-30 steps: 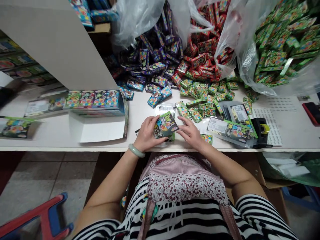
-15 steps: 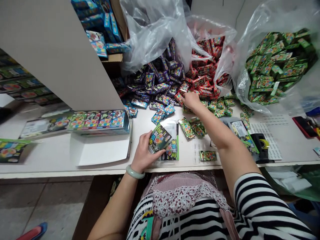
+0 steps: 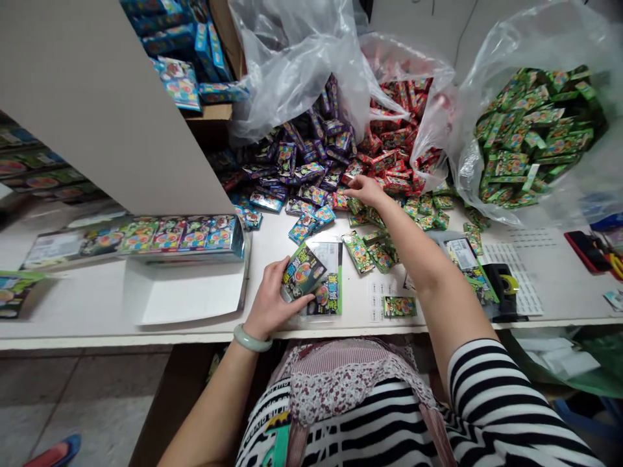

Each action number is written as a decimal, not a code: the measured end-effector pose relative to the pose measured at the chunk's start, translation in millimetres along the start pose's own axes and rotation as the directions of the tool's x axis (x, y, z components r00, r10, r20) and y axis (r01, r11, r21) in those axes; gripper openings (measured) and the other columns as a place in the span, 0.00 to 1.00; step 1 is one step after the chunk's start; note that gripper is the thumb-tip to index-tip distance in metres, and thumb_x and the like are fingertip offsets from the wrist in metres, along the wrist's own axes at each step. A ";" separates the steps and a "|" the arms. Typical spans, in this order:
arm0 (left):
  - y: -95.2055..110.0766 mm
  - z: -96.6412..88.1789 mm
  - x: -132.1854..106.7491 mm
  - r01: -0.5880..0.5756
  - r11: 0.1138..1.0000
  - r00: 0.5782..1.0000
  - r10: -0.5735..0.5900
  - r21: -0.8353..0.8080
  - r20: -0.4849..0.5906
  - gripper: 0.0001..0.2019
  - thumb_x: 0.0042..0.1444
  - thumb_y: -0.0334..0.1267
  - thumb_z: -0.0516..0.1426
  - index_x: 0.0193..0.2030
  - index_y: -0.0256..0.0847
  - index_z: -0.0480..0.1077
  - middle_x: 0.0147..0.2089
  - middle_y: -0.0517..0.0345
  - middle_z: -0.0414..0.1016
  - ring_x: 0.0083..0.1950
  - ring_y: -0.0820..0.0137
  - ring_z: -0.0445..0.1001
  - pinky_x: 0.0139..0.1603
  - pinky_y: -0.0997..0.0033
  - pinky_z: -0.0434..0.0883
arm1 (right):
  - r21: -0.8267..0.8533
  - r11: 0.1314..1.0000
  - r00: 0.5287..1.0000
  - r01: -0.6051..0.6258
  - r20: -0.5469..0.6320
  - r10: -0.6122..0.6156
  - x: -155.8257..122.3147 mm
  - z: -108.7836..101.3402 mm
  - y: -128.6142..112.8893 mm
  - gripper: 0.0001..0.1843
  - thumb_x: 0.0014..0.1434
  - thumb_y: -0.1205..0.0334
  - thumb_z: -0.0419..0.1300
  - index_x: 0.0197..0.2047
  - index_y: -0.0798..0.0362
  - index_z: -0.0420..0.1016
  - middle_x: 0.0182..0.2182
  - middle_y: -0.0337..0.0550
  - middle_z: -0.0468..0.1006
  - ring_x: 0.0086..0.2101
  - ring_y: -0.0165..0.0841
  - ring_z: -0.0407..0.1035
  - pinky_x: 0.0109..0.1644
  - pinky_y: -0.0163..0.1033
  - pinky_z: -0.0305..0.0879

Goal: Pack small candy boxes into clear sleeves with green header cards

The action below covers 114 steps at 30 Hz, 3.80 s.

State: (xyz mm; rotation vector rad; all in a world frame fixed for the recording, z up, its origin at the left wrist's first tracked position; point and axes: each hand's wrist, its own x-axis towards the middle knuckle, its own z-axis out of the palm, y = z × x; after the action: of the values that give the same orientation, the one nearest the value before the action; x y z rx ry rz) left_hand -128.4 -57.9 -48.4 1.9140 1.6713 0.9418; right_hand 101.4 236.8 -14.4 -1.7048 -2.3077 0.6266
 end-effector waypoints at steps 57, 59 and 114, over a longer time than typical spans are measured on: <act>21.7 5.4 15.2 -0.418 0.893 0.901 0.383 0.169 0.203 0.46 0.51 0.54 0.64 0.71 0.40 0.49 0.62 0.39 0.63 0.63 0.48 0.65 0.63 0.46 0.66 | -0.034 0.708 0.702 0.706 0.170 -0.692 -233.4 -25.8 -12.1 0.39 0.57 0.58 0.66 0.68 0.50 0.56 0.60 0.56 0.64 0.59 0.49 0.60 0.63 0.56 0.63; 22.3 8.3 13.1 -0.410 0.899 0.904 0.380 0.152 0.195 0.47 0.50 0.54 0.65 0.71 0.40 0.50 0.62 0.39 0.62 0.63 0.48 0.65 0.62 0.46 0.66 | 0.049 0.715 0.703 0.698 0.145 -0.696 -230.8 -18.8 -8.7 0.40 0.59 0.55 0.66 0.69 0.50 0.54 0.63 0.57 0.61 0.62 0.48 0.58 0.65 0.56 0.62; 22.9 3.5 9.6 -0.199 0.972 0.980 0.194 0.123 0.052 0.45 0.50 0.56 0.65 0.69 0.41 0.53 0.59 0.43 0.61 0.62 0.51 0.64 0.65 0.45 0.66 | 0.005 0.993 0.983 0.118 -0.143 -0.116 -192.9 45.7 47.6 0.48 0.51 0.52 0.67 0.70 0.56 0.54 0.65 0.63 0.62 0.64 0.55 0.56 0.66 0.63 0.53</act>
State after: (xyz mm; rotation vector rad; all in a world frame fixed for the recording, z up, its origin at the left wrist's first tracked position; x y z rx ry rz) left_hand -109.7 -52.3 -32.6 2.2018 1.5745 0.8811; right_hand 184.0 56.1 -59.9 -1.5408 -2.2781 0.4810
